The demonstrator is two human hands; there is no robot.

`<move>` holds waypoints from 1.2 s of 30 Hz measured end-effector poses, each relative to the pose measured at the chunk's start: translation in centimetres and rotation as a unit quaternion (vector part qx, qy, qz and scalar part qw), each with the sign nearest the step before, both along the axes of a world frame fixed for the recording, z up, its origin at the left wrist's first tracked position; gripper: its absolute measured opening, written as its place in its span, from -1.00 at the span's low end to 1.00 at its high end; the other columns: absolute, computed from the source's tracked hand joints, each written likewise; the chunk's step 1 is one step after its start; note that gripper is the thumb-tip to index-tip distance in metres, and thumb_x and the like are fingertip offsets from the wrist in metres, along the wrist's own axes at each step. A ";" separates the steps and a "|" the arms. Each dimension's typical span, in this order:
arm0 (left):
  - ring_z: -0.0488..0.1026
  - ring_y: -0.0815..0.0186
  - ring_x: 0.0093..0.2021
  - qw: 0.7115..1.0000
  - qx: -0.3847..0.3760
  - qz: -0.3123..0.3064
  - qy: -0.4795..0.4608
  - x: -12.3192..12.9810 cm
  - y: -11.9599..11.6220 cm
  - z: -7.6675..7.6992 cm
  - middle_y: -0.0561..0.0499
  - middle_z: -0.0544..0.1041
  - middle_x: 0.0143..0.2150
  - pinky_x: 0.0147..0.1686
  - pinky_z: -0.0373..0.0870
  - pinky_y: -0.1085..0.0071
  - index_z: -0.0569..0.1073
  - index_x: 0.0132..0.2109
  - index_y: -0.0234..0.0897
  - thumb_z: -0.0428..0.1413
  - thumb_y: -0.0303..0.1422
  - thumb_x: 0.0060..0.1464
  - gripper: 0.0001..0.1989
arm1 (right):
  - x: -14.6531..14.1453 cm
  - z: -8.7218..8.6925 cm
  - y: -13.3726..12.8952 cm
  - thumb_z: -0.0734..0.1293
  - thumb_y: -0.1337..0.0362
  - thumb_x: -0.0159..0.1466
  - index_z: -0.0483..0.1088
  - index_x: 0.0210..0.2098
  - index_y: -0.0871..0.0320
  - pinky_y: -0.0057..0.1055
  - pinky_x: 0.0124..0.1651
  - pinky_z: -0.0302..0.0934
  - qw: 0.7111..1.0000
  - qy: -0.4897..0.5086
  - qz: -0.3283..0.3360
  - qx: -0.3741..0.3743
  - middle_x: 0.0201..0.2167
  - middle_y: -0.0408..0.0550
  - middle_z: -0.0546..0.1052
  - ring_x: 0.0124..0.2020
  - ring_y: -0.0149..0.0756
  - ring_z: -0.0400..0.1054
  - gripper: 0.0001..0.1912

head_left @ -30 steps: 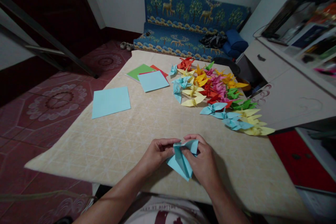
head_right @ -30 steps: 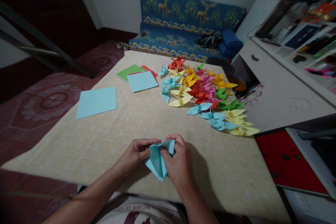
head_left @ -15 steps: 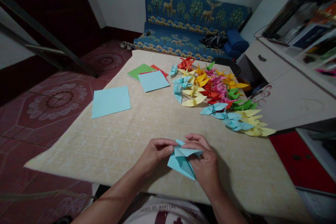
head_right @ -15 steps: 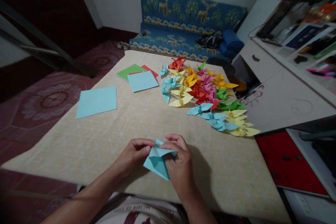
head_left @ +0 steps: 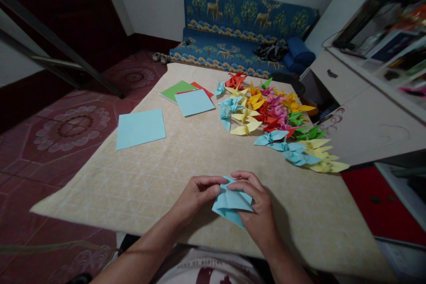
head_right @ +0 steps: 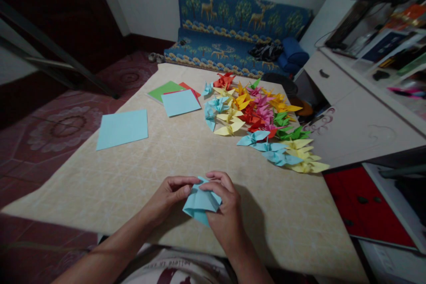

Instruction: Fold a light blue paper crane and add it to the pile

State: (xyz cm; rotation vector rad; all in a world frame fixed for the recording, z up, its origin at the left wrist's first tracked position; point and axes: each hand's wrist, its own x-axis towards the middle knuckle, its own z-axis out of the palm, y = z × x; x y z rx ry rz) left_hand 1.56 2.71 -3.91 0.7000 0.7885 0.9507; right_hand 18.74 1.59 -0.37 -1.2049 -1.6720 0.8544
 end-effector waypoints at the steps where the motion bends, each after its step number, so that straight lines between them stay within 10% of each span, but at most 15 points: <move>1: 0.47 0.31 -0.32 1.000 -0.002 0.003 0.000 0.1 0.0 0.1 -0.14 0.62 -0.25 -0.25 0.31 0.40 0.61 -0.16 -0.35 0.29 -0.28 -0.02 -0.71 | -0.1 -0.1 0.0 0.32 0.60 0.01 0.51 -0.31 0.06 -0.39 -0.15 0.31 1.000 -0.004 -0.009 0.005 -0.13 -0.02 0.42 -0.13 -0.23 0.42 -0.64; 15: 0.35 0.45 -0.52 0.999 -0.050 0.014 0.003 0.9 0.2 0.5 -0.01 0.53 -0.48 -0.47 0.23 0.52 0.58 -0.26 -0.37 0.27 -0.28 -0.01 -0.78 | -0.1 -0.9 -0.5 0.28 0.61 0.11 0.52 -0.26 0.02 -0.45 -0.26 0.30 0.995 0.008 -0.018 0.102 -0.19 -0.06 0.44 -0.25 -0.32 0.43 -0.61; 36: 0.46 0.37 -0.40 0.993 -0.059 -0.023 -0.103 0.5 -1.0 -1.1 -0.11 0.61 -0.32 -0.35 0.33 0.47 0.59 -0.15 -0.39 0.35 -0.31 -0.12 -0.65 | -0.8 0.3 0.0 0.30 0.55 0.11 0.52 -0.42 0.14 -0.48 -0.26 0.26 0.999 0.025 -0.046 0.005 -0.38 -0.08 0.49 -0.32 -0.33 0.42 -0.78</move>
